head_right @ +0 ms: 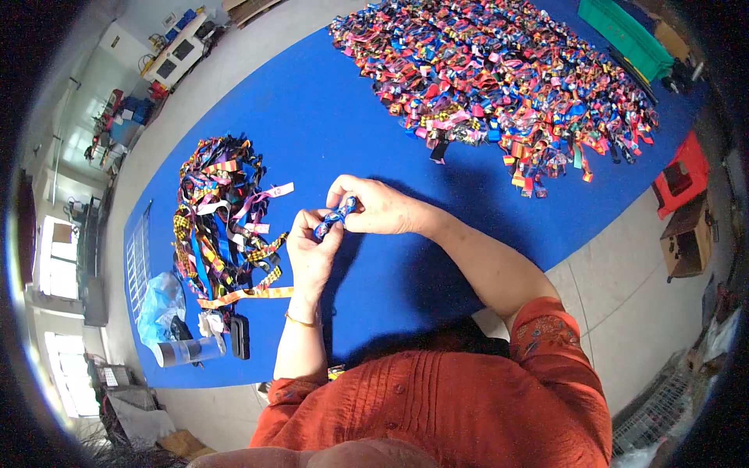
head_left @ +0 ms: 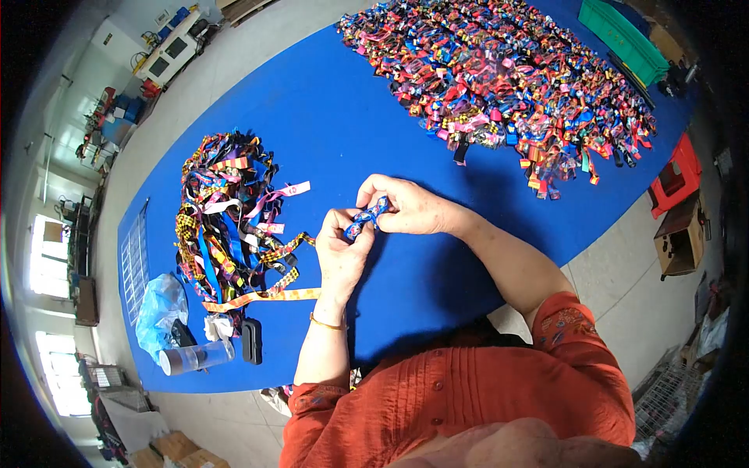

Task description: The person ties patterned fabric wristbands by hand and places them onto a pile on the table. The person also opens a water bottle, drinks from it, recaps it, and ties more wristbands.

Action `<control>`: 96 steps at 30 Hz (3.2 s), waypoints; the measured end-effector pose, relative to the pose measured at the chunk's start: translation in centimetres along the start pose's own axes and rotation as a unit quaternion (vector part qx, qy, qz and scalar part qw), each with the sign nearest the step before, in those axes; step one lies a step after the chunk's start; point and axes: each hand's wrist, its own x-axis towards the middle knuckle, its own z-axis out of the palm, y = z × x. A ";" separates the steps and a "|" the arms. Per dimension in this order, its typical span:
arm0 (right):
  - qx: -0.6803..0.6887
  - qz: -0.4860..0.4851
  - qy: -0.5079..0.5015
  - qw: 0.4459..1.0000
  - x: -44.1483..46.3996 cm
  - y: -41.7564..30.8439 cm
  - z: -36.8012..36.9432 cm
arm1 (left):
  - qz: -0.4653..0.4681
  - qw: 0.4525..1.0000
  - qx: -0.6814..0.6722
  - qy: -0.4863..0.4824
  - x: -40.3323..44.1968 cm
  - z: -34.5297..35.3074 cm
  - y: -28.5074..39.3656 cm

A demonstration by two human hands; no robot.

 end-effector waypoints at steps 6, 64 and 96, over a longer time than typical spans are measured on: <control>0.077 0.023 -0.008 0.997 0.0 0.3 0.3 | 0.011 0.999 -0.029 0.029 -0.3 0.8 0.3; 0.159 0.095 0.021 0.982 0.2 1.0 -0.3 | 0.232 0.955 0.187 -0.009 0.1 0.0 -0.2; 0.113 -0.014 0.163 0.980 1.2 1.4 0.0 | -0.168 0.968 -0.188 -0.012 0.9 -0.8 -0.3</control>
